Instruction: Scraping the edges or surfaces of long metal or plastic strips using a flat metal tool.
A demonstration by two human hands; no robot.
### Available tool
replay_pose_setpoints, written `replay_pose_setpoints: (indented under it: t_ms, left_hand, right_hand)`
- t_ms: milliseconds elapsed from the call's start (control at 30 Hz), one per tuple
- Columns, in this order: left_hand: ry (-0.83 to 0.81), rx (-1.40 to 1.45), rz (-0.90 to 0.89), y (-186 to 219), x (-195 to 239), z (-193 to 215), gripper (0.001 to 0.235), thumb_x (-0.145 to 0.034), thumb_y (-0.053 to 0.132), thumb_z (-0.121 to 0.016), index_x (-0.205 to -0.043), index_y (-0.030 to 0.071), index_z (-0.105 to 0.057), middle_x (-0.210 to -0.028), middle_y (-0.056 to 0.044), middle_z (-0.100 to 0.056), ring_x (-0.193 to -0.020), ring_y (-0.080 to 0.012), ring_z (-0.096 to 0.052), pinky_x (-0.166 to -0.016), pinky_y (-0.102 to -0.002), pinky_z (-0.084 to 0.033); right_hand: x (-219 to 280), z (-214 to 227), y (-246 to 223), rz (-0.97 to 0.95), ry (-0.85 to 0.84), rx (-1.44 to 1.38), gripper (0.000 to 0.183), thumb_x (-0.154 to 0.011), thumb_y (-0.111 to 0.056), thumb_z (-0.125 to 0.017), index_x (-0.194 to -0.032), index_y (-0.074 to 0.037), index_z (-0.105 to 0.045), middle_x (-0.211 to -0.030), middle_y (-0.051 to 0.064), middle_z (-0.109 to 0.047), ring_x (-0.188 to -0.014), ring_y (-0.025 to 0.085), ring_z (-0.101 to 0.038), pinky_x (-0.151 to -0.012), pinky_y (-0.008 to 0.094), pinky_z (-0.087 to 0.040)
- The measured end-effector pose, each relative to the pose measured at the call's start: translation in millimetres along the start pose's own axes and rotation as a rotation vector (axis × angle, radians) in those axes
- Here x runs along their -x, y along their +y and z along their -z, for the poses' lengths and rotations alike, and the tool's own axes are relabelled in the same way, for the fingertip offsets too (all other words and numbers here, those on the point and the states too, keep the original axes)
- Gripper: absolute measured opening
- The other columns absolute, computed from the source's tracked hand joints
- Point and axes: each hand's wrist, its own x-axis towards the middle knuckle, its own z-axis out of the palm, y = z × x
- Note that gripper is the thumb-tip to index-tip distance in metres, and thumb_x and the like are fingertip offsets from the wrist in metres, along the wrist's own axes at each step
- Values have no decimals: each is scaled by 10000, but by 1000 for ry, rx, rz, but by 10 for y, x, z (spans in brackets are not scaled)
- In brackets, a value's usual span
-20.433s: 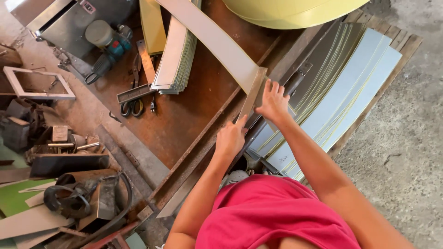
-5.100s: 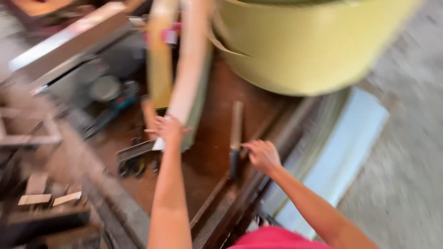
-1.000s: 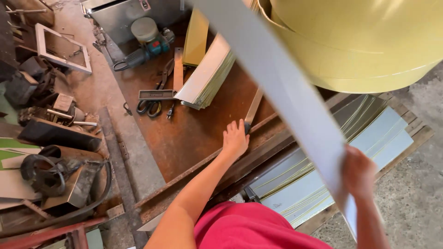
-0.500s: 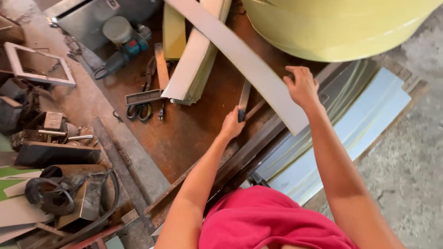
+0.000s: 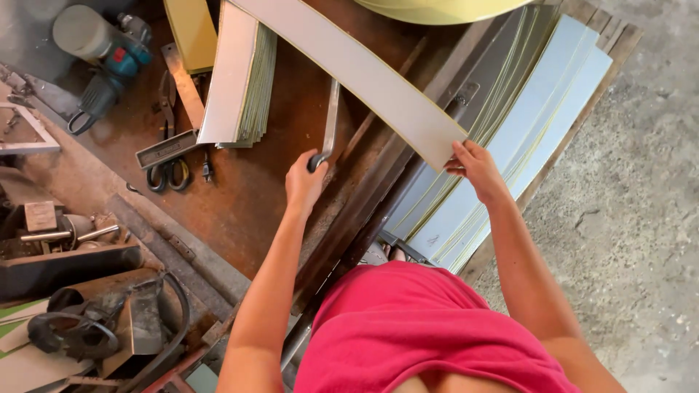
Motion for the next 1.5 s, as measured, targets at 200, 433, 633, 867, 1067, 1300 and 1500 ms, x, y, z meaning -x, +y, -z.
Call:
replay_pose_setpoints:
  t_ms: [200,433,633,867,1067,1300,1500]
  left_hand:
    - [-26,176,85,-51,778,268,462,-859,233,-754,-1291,78,-698,-1059,-115,-764,-933,-201,-702,-850,-347,-549]
    - [69,233,-139,-252,1482,284,382,-906,156,-767,-1262,35,-698,-1064,-84,-757,-952,-140,-680,-877,-315,-538]
    - [21,169,-267,199,1678,239,383,-940,161,-696,-1306,57,-654,-1140,-140,-755,-1010,-241,-741,-894,-334,-552]
    - [-155,-135,-342,545,1554,89,467,-943,174,-675,-1403,159,-593,-1056,-206,-693,-866,-450,-669,-734,-516,-543]
    - [-115,-247,-474,926,1500,264,480,-958,193,-678,-1424,199,-564,-1001,-210,-670,-790,-455,-666,-685,-543,-548]
    - [-122,-347,-493,580,1387,-1,467,-989,159,-612,-1447,242,-566,-965,-215,-640,-689,-415,-671,-616,-521,-550]
    - [-108,-272,-471,980,1465,239,445,-998,197,-623,-1432,284,-574,-951,-201,-656,-702,-423,-672,-627,-521,-546]
  right_hand:
    - [-118,-67,-11,18,-13,-24,304,-1065,-348,-594,-1082,-47,-639,-942,27,-712,-850,117,-673,-811,311,-566]
    - [-156,-45,139,6,12,-82,288,-1046,-339,-639,-1053,-54,-674,-882,53,-721,-765,133,-686,-715,303,-547]
    - [-109,-528,171,-59,-5,-142,295,-1010,-332,-684,-1028,-38,-690,-901,57,-734,-755,151,-702,-679,294,-552]
    - [-25,-533,208,8,-23,-99,324,-1014,-358,-665,-1048,-37,-690,-905,83,-758,-779,169,-740,-695,285,-552]
    - [-18,-584,146,-9,20,-83,327,-993,-341,-667,-1093,-30,-681,-895,82,-751,-715,169,-736,-644,299,-552]
    - [24,-617,78,16,37,-77,331,-1011,-336,-662,-1113,-22,-676,-898,66,-751,-710,163,-728,-645,291,-522]
    - [65,-612,157,20,54,-59,317,-1005,-327,-653,-1091,-22,-674,-870,63,-734,-687,169,-717,-623,306,-523]
